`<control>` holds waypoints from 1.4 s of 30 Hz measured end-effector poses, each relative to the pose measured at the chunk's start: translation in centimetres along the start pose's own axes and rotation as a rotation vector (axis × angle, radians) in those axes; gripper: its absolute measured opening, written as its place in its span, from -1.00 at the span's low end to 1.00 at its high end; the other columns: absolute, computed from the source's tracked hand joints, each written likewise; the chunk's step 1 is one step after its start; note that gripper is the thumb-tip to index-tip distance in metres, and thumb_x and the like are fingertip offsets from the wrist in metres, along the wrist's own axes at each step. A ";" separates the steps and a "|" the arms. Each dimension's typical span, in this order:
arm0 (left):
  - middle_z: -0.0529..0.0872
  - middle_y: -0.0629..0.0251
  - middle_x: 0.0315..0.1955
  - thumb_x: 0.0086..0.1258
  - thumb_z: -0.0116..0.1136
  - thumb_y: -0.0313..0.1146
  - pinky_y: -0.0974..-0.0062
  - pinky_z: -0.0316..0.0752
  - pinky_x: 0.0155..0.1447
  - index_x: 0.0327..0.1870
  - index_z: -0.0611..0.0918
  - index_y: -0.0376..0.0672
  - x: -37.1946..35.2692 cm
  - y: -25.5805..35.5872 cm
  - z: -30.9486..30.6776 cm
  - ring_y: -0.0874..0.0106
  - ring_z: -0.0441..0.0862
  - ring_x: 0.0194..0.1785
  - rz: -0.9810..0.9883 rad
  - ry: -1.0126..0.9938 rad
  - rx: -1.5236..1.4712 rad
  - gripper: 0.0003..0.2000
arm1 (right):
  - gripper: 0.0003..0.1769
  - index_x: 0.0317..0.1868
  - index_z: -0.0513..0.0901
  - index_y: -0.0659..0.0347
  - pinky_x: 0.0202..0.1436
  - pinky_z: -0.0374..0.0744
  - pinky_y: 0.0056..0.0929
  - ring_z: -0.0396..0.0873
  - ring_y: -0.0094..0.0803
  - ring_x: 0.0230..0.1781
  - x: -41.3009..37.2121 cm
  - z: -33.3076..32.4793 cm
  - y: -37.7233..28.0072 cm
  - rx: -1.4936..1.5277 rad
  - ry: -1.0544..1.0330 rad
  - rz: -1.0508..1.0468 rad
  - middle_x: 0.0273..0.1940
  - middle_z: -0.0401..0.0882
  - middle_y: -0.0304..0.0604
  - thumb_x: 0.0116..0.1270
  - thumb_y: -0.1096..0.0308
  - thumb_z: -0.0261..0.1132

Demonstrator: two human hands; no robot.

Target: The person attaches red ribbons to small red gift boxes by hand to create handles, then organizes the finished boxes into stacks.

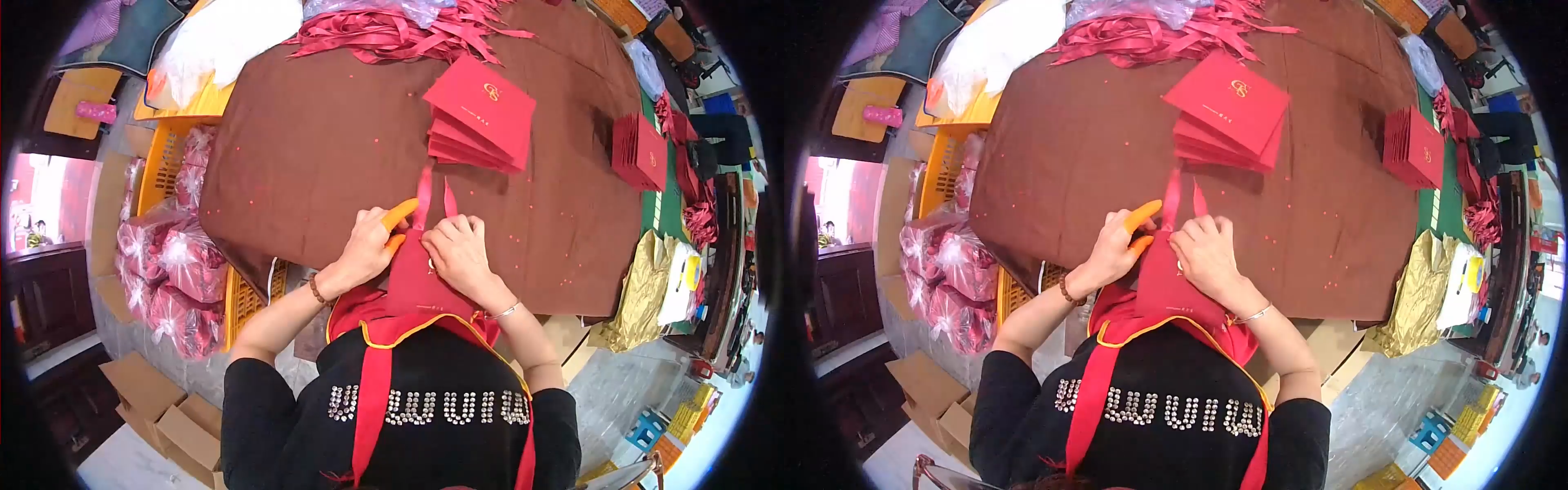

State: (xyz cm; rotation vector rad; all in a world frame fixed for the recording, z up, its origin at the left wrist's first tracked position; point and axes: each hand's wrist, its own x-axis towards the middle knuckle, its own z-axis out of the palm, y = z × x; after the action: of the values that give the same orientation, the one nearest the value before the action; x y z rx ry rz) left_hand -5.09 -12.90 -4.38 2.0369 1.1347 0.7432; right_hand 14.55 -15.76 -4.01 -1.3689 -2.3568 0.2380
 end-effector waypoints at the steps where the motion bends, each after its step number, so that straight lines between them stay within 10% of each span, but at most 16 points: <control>1: 0.59 0.25 -0.30 0.08 0.22 -0.56 0.38 0.31 -0.03 0.03 0.54 -0.18 -0.1 0.0 0.0 0.27 0.49 -0.18 0.014 0.005 -0.002 -0.59 | -0.89 -0.32 0.60 0.10 0.06 0.23 -0.24 0.39 -0.36 -0.10 -0.2 0.1 -0.1 0.104 -0.011 0.085 -0.32 0.48 -0.32 0.12 0.32 0.26; 12: 0.59 0.23 -0.14 0.16 0.09 -0.55 0.35 0.34 -0.04 0.02 0.58 -0.12 1.4 -0.1 -0.9 0.21 0.49 -0.11 -0.070 -0.175 0.096 -0.64 | -0.88 -0.47 0.58 0.12 0.14 0.16 -0.08 0.33 -0.27 0.02 -0.4 -0.1 -1.4 0.085 0.000 0.251 -0.18 0.45 -0.29 0.03 0.27 0.27; 15: 0.50 0.33 0.11 0.13 0.05 -0.49 0.37 0.38 -0.04 -0.05 0.63 -0.05 3.3 -0.8 -1.4 0.29 0.50 -0.12 0.369 -0.200 0.273 -0.67 | -0.88 -0.50 0.57 0.10 0.15 0.18 -0.03 0.34 -0.28 0.02 -0.5 0.3 -1.4 0.040 0.033 0.231 -0.20 0.47 -0.29 0.01 0.26 0.27; 22: 0.55 0.42 -0.05 0.17 0.04 -0.40 0.43 0.37 -0.06 -0.30 0.68 -0.05 5.8 -1.6 -2.4 0.42 0.49 -0.15 0.575 -0.449 0.371 -0.84 | -0.89 -0.48 0.55 0.12 0.17 0.15 -0.05 0.36 -0.30 0.01 -1.0 0.7 -1.2 0.078 0.075 0.228 -0.21 0.46 -0.29 0.05 0.31 0.29; 27: 0.57 0.36 -0.11 0.15 0.06 -0.42 0.39 0.42 -0.06 -0.29 0.65 -0.09 6.0 -1.6 -2.1 0.36 0.53 -0.13 0.558 -0.455 0.311 -0.85 | -0.90 -0.50 0.54 0.11 0.17 0.17 -0.01 0.37 -0.32 -0.02 -1.2 1.0 -1.2 0.095 0.109 0.232 -0.23 0.45 -0.29 0.05 0.32 0.28; 33: 0.65 0.07 -0.24 0.31 0.03 -0.43 0.29 0.47 -0.07 -0.16 0.58 -0.24 6.1 0.4 -3.8 0.10 0.59 -0.12 0.059 -0.740 -0.016 -0.84 | -0.91 -0.45 0.54 0.13 0.20 0.14 -0.06 0.38 -0.34 -0.05 -1.1 0.2 -1.2 0.201 0.059 0.240 -0.23 0.45 -0.29 0.09 0.33 0.26; 42: 0.63 0.04 -0.34 0.28 0.06 -0.39 0.28 0.45 -0.10 -0.23 0.60 -0.30 6.3 -1.4 -3.0 0.10 0.59 -0.18 0.150 -0.756 -0.090 -0.83 | -0.90 -0.45 0.53 0.14 0.16 0.19 -0.17 0.40 -0.32 -0.14 -1.1 0.3 -1.2 0.312 0.047 0.183 -0.25 0.45 -0.27 0.12 0.32 0.25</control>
State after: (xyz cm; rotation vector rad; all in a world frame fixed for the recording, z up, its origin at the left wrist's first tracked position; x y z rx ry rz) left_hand -5.08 -5.95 -2.71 2.0578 0.5060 0.0480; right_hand 13.94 -17.25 -4.17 -1.4147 -2.0511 0.5926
